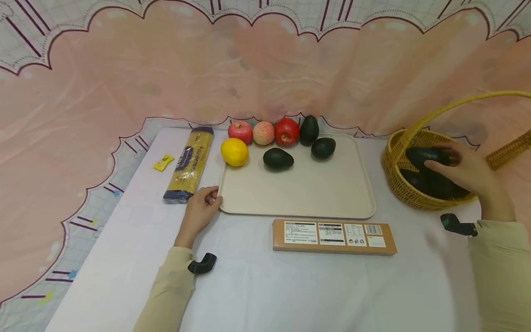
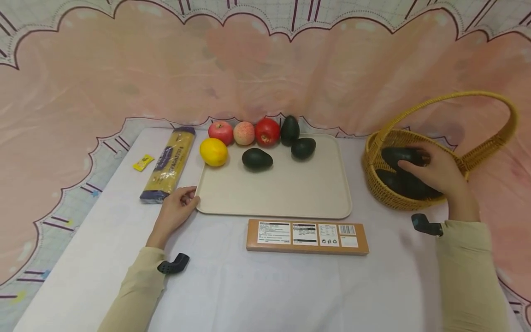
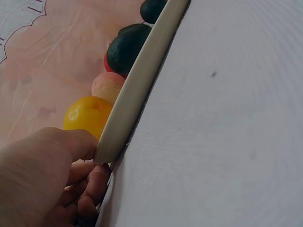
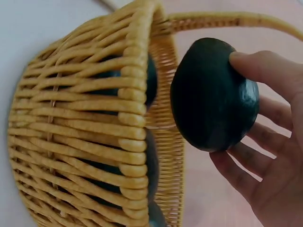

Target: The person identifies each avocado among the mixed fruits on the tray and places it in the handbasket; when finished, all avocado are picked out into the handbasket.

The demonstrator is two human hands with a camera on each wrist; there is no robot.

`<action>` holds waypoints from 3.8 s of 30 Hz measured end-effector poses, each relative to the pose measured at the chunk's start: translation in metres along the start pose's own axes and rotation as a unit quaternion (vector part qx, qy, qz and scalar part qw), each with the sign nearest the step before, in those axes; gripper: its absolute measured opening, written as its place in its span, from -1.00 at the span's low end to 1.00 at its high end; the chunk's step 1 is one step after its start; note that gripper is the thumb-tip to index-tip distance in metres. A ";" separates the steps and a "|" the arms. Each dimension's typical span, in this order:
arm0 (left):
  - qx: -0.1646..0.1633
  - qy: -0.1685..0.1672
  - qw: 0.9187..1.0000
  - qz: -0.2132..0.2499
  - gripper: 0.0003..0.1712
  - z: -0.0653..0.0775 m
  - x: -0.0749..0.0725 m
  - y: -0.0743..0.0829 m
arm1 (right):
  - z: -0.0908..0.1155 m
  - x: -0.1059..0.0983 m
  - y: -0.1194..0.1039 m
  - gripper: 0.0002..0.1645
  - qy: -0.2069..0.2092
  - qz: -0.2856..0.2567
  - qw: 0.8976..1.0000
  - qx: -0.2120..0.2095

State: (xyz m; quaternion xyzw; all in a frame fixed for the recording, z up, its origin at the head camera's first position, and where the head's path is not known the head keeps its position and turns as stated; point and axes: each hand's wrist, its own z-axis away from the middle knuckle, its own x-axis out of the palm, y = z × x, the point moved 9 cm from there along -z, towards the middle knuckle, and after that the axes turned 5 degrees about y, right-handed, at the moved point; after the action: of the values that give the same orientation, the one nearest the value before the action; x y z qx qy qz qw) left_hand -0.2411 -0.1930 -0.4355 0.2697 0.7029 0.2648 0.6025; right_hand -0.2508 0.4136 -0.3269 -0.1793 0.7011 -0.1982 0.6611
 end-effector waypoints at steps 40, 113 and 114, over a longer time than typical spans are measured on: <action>-0.006 0.003 1.000 0.002 -0.61 0.000 -0.001 0.002 | -0.028 0.019 -0.016 -0.43 0.025 -0.059 0.994 -0.091; -0.010 0.009 1.000 0.017 -0.60 0.000 -0.001 -0.004 | -0.102 0.166 -0.175 -0.17 -0.076 0.062 0.965 -0.243; -0.009 0.010 1.000 0.018 -0.60 0.001 -0.002 -0.004 | -0.104 0.169 -0.174 -0.16 -0.079 0.071 0.966 -0.237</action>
State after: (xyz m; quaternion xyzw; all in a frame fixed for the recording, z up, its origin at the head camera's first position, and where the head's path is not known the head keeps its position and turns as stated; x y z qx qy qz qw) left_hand -0.2403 -0.1970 -0.4372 0.2743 0.7013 0.2843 0.5934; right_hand -0.3673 0.1818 -0.3766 -0.2960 0.6842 0.0357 0.6656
